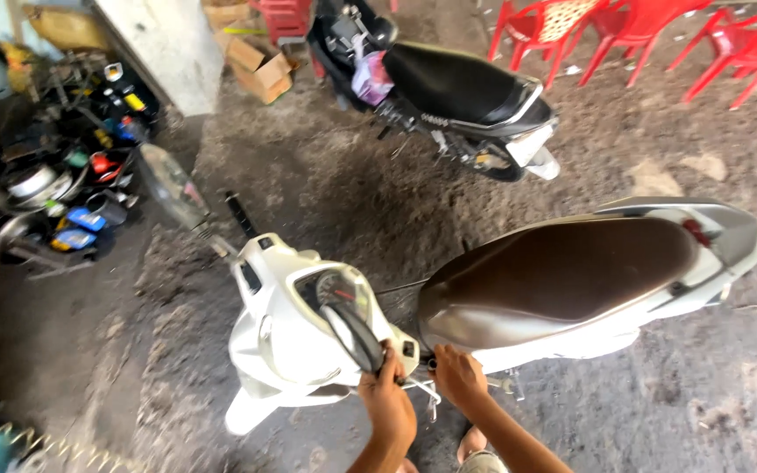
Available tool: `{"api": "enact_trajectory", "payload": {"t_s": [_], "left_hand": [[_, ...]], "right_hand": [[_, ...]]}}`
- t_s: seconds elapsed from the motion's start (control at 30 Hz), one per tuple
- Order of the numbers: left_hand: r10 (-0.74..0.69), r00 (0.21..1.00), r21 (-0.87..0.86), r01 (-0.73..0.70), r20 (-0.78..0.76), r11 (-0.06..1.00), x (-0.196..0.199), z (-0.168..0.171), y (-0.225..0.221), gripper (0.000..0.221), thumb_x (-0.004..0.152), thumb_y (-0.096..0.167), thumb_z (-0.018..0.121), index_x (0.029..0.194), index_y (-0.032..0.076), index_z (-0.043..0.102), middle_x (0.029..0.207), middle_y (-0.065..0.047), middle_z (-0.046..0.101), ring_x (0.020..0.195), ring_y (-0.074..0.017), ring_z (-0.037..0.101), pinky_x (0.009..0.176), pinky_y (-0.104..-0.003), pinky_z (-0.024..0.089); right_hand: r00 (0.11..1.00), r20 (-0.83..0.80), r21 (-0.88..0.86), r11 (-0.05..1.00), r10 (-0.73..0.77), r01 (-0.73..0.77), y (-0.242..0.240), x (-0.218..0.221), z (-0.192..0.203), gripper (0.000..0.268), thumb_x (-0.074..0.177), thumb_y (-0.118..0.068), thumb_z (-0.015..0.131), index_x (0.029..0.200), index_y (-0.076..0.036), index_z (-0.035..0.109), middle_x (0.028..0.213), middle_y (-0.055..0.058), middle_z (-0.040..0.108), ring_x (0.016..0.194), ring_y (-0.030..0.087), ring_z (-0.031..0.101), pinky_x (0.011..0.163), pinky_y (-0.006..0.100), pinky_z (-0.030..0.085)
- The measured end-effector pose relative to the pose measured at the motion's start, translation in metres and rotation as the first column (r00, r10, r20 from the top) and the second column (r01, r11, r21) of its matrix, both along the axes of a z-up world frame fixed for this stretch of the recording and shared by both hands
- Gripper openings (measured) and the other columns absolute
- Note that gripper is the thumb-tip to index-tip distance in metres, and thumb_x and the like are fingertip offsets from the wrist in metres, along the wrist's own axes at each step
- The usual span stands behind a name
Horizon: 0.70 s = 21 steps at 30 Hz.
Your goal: Adjusting, removing, and reinstalling a side mirror on a motorcycle using hand tools.
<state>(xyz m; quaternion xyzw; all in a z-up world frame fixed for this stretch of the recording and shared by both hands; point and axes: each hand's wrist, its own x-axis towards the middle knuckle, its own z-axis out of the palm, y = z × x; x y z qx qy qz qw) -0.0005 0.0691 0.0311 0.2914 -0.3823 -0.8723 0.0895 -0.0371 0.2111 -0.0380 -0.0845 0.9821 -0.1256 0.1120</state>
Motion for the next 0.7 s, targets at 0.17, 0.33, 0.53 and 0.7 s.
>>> {"api": "enact_trajectory", "payload": {"t_s": [0.17, 0.33, 0.53, 0.7], "left_hand": [[-0.426, 0.853, 0.105, 0.473, -0.301, 0.875, -0.011, 0.041, -0.048, 0.058, 0.070, -0.004, 0.074, 0.125, 0.008, 0.063, 0.085, -0.002, 0.063, 0.085, -0.0134, 0.060, 0.080, -0.029, 0.046], [-0.926, 0.341, -0.213, 0.905, -0.159, 0.370, -0.033, 0.020, -0.084, 0.023, 0.078, -0.004, 0.079, 0.095, 0.001, 0.065, 0.106, -0.015, 0.076, 0.113, -0.0295, 0.072, 0.109, -0.049, 0.051], [-0.619, 0.601, -0.649, 0.207, -0.506, 0.732, 0.014, -0.094, -0.058, 0.004, 0.087, 0.000, 0.072, 0.089, 0.002, 0.070, 0.103, -0.020, 0.078, 0.109, -0.0353, 0.072, 0.105, -0.050, 0.052], [-0.502, 0.610, -0.710, -0.147, -0.613, 0.688, 0.016, -0.126, -0.033, 0.008, 0.090, 0.004, 0.073, 0.095, 0.006, 0.067, 0.104, -0.016, 0.076, 0.108, -0.0319, 0.074, 0.104, -0.049, 0.056]], "right_hand": [[1.000, 0.014, 0.045, 0.999, -0.017, 0.016, 0.007, -0.004, 0.001, 0.040, 0.083, -0.038, 0.080, 0.102, -0.009, 0.060, 0.099, 0.011, 0.068, 0.092, 0.036, 0.070, 0.072, 0.052, 0.055], [0.998, 0.012, -0.035, 0.998, 0.059, -0.058, 0.012, 0.000, -0.010, 0.043, 0.085, -0.039, 0.080, 0.101, -0.006, 0.059, 0.097, 0.015, 0.068, 0.089, 0.035, 0.071, 0.075, 0.047, 0.057], [0.994, 0.096, -0.010, 0.998, 0.059, -0.058, 0.010, -0.002, -0.013, 0.044, 0.089, -0.038, 0.078, 0.104, -0.002, 0.058, 0.099, 0.016, 0.066, 0.086, 0.033, 0.071, 0.075, 0.045, 0.058], [0.994, 0.094, -0.009, 0.999, 0.048, -0.048, 0.013, 0.003, -0.011, 0.044, 0.091, -0.039, 0.077, 0.106, -0.001, 0.061, 0.101, 0.017, 0.066, 0.090, 0.034, 0.070, 0.077, 0.046, 0.057]]}}
